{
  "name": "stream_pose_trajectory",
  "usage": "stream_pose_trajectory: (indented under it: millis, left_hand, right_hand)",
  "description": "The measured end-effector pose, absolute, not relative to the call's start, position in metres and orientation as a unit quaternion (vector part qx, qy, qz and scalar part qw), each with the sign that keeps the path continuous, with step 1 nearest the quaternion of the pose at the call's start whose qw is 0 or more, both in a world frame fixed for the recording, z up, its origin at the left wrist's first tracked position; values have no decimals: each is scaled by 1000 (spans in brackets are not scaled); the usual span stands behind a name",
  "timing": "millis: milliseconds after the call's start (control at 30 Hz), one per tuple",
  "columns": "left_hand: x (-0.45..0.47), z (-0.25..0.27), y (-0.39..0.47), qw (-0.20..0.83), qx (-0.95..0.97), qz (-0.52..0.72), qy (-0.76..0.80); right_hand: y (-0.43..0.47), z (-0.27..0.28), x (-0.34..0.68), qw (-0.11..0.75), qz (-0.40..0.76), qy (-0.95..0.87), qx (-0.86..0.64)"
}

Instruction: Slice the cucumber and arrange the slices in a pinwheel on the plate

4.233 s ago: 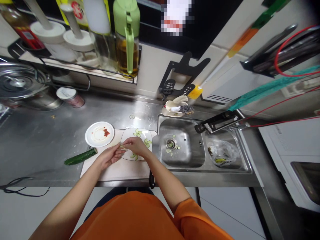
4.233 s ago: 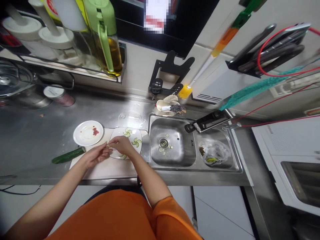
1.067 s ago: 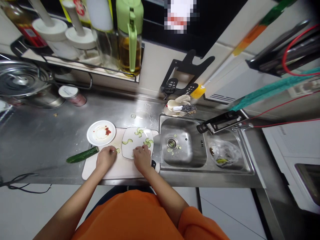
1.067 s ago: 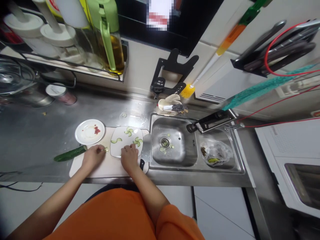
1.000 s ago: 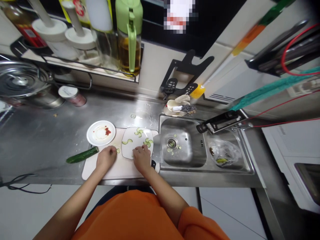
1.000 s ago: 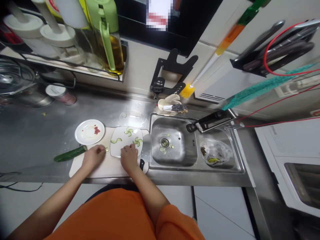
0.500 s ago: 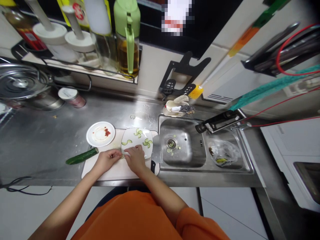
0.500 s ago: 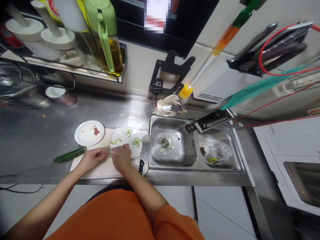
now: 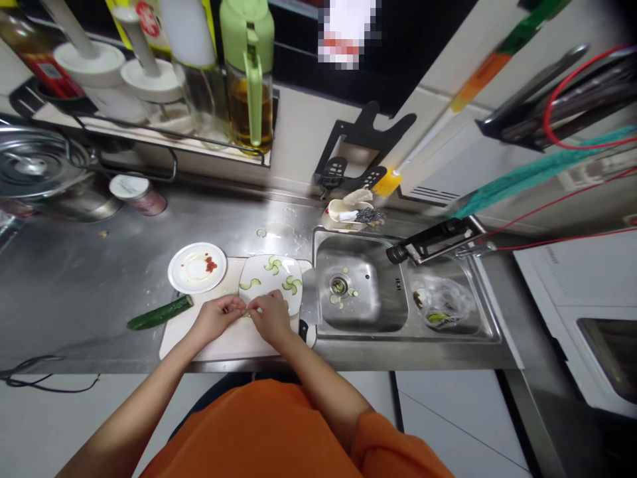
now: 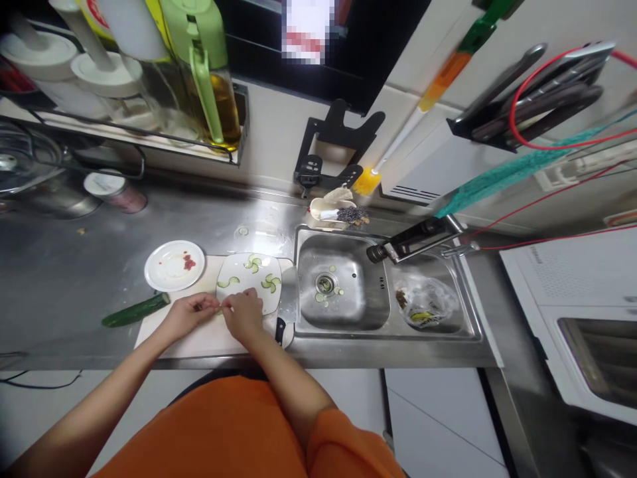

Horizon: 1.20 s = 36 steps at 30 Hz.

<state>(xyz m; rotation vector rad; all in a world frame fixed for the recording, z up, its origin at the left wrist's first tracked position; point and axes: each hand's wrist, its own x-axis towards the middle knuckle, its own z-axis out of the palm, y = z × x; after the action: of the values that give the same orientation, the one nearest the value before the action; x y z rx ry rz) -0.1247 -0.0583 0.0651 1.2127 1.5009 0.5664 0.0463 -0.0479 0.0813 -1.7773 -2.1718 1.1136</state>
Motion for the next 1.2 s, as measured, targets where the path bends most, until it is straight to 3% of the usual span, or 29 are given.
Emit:
stream_pose_trajectory:
  millis: [367,567,967,1200]
  left_hand:
    - [-119,67,-45,706,168,245,642]
    - [-121,61,-36,769,114,253,576]
    - [-124,47,-6,667,273,258,643]
    - [-120,45,13,486,483,194,702]
  right_hand:
    - [-43,88,56,137,349,-742,-556]
    - [-43,81,59,169,343,-752,-538]
    - [-25,53,42,209,460,-539,-674]
    - [-7,40,30,198,480,-453,-725]
